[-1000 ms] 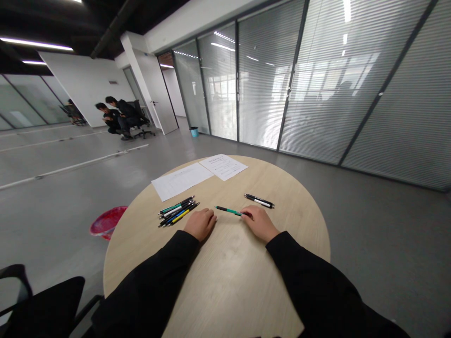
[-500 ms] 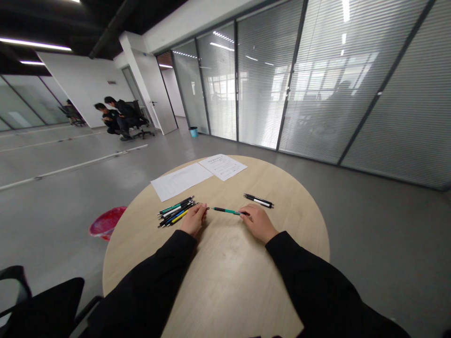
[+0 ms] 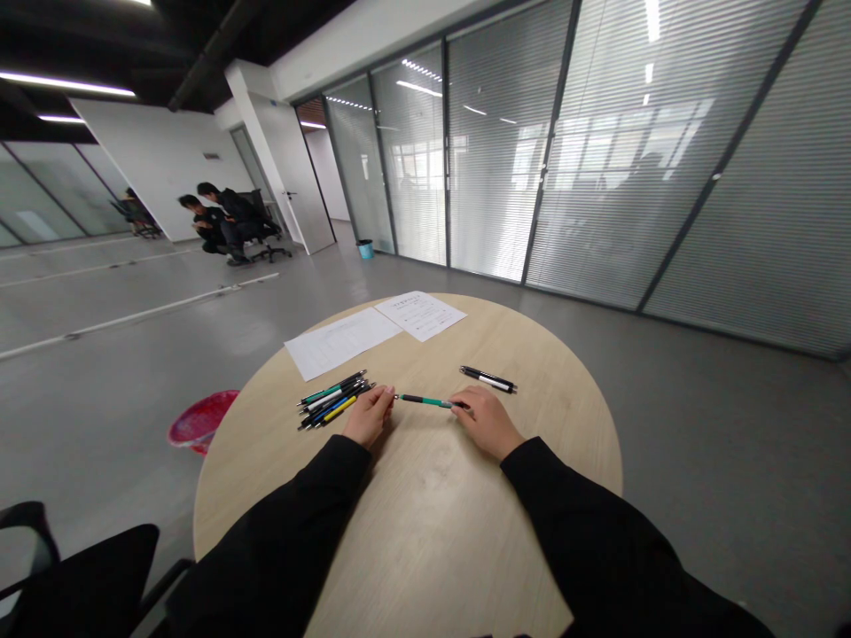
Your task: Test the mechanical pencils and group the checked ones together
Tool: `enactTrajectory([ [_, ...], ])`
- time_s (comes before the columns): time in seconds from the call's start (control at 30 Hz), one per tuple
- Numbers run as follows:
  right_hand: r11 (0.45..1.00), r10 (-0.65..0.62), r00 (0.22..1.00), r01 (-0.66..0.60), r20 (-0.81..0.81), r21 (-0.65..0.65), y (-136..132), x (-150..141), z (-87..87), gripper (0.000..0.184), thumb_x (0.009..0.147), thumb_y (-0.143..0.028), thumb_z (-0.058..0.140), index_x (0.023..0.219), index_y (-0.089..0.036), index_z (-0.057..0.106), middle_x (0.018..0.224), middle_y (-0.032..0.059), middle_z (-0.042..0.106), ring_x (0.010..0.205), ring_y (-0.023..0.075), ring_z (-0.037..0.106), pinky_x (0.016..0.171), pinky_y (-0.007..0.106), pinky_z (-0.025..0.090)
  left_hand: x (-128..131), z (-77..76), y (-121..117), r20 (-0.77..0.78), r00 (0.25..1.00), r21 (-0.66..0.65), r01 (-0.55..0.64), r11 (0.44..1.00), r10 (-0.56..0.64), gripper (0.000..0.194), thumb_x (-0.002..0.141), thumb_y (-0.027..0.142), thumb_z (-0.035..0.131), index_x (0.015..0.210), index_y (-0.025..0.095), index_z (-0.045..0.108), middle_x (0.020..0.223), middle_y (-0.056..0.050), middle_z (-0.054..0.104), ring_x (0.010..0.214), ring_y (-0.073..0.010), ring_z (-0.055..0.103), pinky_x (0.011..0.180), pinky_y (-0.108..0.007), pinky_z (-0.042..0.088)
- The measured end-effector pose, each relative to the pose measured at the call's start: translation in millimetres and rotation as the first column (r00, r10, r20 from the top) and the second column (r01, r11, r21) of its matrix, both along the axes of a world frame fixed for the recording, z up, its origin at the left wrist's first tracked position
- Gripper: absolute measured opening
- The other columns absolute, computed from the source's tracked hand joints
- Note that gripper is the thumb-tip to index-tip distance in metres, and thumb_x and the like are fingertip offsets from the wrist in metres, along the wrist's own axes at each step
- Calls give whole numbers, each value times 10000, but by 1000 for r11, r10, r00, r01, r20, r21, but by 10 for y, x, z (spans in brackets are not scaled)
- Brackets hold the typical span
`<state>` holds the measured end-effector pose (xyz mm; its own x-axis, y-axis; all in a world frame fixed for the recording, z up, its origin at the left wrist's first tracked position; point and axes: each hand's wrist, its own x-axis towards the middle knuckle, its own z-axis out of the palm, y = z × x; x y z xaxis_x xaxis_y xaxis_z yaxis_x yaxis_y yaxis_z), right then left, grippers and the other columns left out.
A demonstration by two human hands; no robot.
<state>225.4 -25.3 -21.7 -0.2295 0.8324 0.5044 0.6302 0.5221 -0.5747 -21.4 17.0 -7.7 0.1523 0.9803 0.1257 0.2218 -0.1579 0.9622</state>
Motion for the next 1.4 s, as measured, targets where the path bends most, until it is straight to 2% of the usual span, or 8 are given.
enactTrajectory([
  [0.47, 1000, 12, 1000, -12, 6, -1, -7, 1, -4, 109, 901, -187, 604, 937, -179, 706, 899, 68, 670, 879, 205, 577, 824, 334, 439, 38, 88, -72, -71, 997, -2, -17, 1000, 16, 439, 829, 575, 521, 615, 198, 452, 478, 62, 386, 421, -87, 324, 436, -227, 228],
  [1.4, 1000, 15, 1000, -15, 21, 6, -33, -14, 47, 118, 908, -187, 593, 937, -189, 707, 911, 70, 675, 882, 208, 582, 827, 348, 444, 30, 64, -53, -83, 997, -19, -5, 1000, 3, 433, 824, 573, 518, 614, 201, 447, 489, 62, 386, 419, -89, 334, 430, -227, 237],
])
